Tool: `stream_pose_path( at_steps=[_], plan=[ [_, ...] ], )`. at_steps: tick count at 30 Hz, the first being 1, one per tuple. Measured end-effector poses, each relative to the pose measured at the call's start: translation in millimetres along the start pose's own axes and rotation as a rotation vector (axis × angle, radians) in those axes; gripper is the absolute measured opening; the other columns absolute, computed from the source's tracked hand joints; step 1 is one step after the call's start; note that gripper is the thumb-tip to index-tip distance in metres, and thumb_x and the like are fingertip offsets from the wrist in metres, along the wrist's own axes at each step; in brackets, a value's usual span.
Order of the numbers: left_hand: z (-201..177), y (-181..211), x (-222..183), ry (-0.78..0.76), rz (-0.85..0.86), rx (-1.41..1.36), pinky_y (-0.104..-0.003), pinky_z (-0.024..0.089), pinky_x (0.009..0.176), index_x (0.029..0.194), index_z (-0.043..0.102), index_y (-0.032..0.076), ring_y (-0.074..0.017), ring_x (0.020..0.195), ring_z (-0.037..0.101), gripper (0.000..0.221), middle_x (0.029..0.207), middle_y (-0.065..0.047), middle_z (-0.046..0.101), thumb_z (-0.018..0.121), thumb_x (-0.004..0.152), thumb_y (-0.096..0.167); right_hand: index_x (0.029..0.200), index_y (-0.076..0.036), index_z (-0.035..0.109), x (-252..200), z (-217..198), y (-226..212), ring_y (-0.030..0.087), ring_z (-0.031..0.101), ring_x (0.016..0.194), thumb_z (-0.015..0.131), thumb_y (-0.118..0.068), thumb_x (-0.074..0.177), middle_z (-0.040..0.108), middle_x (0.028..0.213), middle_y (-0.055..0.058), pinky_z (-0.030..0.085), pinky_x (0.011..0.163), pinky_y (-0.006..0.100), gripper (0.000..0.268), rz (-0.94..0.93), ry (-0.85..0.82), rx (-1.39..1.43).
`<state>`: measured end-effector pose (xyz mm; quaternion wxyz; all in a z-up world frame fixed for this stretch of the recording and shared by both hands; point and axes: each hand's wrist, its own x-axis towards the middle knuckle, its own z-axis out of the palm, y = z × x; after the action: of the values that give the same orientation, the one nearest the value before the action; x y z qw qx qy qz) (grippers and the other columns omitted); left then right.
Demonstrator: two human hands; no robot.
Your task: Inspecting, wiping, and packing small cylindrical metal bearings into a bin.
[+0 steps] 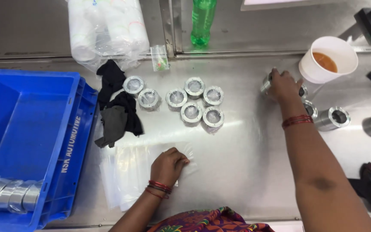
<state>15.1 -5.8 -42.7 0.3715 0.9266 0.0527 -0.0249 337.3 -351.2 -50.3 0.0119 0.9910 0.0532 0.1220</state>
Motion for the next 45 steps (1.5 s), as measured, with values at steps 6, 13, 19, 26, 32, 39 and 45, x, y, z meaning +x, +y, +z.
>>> stream_pose_path(
  at_steps=[6,13,19,26,32,39,45],
  plan=[
    [-0.9,-3.5,-3.4,-0.028,-0.023,-0.239,-0.032,0.055,0.070,0.085,0.081,0.012,-0.0182,0.080,0.069,0.008,0.091,-0.001,0.075,0.081,0.081,0.018,0.132,-0.016,0.061,-93.4,-47.0,-36.2,0.039,0.064,0.113,0.089,-0.024,0.071,0.064,0.123,0.017,0.050,0.099,0.053,0.067,-0.184,-0.253,0.221],
    [12.6,-19.6,3.2,-0.141,-0.081,-0.604,-0.031,0.059,0.084,0.087,0.078,0.008,-0.0158,0.103,0.074,0.008,0.120,-0.001,0.077,0.081,0.080,0.010,0.131,-0.009,0.060,-177.7,-95.0,-94.1,0.022,0.068,0.110,0.091,-0.021,0.065,0.072,0.118,0.011,0.055,0.093,0.036,0.074,-0.409,-0.990,1.203],
    [-19.8,-1.1,10.6,-0.231,0.263,-0.742,-0.047,0.041,0.117,0.089,0.073,0.007,-0.0270,0.144,0.050,0.005,0.126,-0.007,0.075,0.078,0.087,0.007,0.142,0.004,0.050,-194.5,-45.0,-114.6,0.035,0.066,0.090,0.075,-0.031,0.095,0.069,0.103,0.031,0.056,0.074,0.041,0.064,0.196,-1.136,1.292],
    [-62.6,42.6,6.2,-0.067,0.452,-0.649,-0.042,0.048,0.106,0.092,0.075,0.008,-0.0211,0.117,0.067,0.006,0.107,-0.006,0.081,0.079,0.087,0.006,0.145,-0.004,0.045,-226.6,-86.5,-163.6,0.023,0.051,0.125,0.090,-0.018,0.072,0.044,0.138,0.010,0.061,0.085,0.035,0.087,-0.558,-0.822,1.532],
    [-37.7,14.6,-1.0,-0.121,0.101,-0.700,-0.030,0.055,0.074,0.096,0.079,0.004,-0.0122,0.081,0.069,0.012,0.090,-0.004,0.078,0.081,0.085,0.009,0.105,-0.006,0.067,-253.9,-42.1,-189.7,0.029,0.071,0.095,0.085,-0.022,0.076,0.069,0.101,0.009,0.057,0.082,0.037,0.038,-0.279,-0.206,1.104],
    [12.0,-10.9,18.9,-0.081,0.130,-0.217,-0.037,0.058,0.076,0.104,0.075,0.007,-0.0277,0.084,0.069,0.043,0.098,-0.007,0.067,0.088,0.064,0.015,0.098,-0.002,0.057,-244.9,-41.8,-171.0,0.033,0.062,0.090,0.075,-0.015,0.077,0.060,0.095,0.013,0.051,0.079,0.041,0.031,-0.455,-0.277,1.113],
    [24.7,3.2,25.8,-0.111,0.150,-0.090,-0.040,0.057,0.078,0.090,0.077,0.006,-0.0315,0.087,0.070,0.023,0.096,-0.010,0.071,0.081,0.068,0.014,0.122,-0.007,0.052,-239.3,-81.5,-149.8,0.028,0.059,0.086,0.074,-0.025,0.085,0.057,0.098,0.007,0.050,0.073,0.036,0.047,-0.162,-0.964,1.378]
  ],
)
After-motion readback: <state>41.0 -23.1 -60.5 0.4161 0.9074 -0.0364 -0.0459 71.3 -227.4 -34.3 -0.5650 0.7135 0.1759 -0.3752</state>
